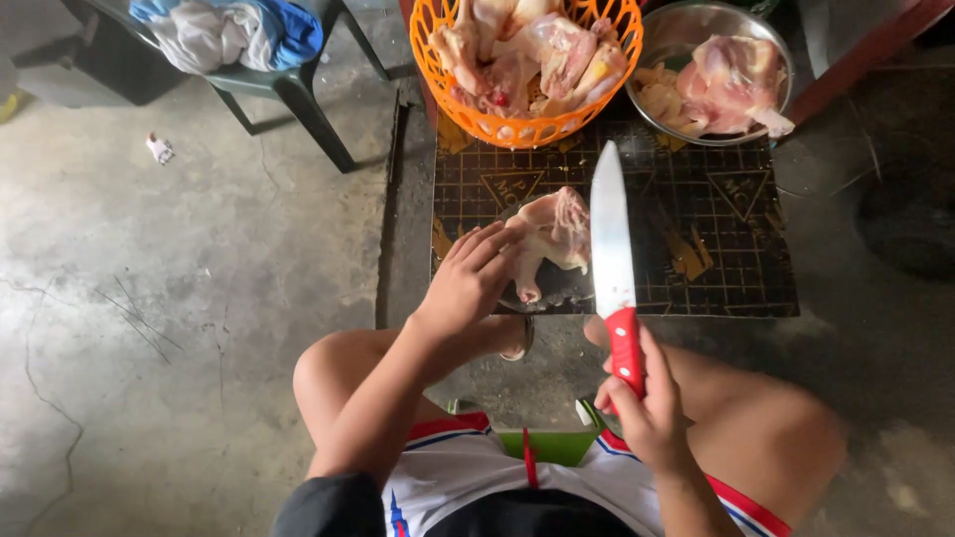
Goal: A person uses a knife to carefully remove the bone from a chicken leg on a wooden cutting board.
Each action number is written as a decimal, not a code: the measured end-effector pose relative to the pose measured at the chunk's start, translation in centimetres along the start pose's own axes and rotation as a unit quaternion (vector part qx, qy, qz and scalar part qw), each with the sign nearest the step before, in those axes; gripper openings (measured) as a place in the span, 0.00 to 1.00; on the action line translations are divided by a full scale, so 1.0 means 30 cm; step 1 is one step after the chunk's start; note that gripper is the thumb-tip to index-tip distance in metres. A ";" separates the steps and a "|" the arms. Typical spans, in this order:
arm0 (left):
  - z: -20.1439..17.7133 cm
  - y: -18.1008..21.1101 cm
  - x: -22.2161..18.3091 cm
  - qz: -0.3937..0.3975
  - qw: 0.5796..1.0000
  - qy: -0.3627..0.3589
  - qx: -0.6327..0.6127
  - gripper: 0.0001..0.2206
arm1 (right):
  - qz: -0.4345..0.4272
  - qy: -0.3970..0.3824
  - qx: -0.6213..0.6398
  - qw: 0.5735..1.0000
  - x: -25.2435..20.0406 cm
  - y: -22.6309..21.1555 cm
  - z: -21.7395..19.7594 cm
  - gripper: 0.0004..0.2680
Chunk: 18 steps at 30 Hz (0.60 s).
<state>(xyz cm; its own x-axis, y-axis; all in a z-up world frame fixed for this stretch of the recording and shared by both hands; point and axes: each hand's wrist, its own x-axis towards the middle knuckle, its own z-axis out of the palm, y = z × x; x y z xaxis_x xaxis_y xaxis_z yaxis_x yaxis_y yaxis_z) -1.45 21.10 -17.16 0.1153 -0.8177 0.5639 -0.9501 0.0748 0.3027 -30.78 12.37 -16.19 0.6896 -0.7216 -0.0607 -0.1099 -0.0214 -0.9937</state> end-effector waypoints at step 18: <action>0.144 -0.002 -0.022 -0.036 0.974 0.209 -0.083 0.08 | -0.208 0.010 -0.417 0.885 0.182 -0.074 0.232 0.25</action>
<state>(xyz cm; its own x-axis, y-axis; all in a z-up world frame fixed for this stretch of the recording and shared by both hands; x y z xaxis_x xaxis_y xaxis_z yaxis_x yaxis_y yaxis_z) -2.73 19.18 -20.85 0.3201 -0.5239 0.7894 -0.8797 0.1448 0.4528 -21.77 13.29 -14.96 0.7827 -0.5436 0.3031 -0.3460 -0.7849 -0.5141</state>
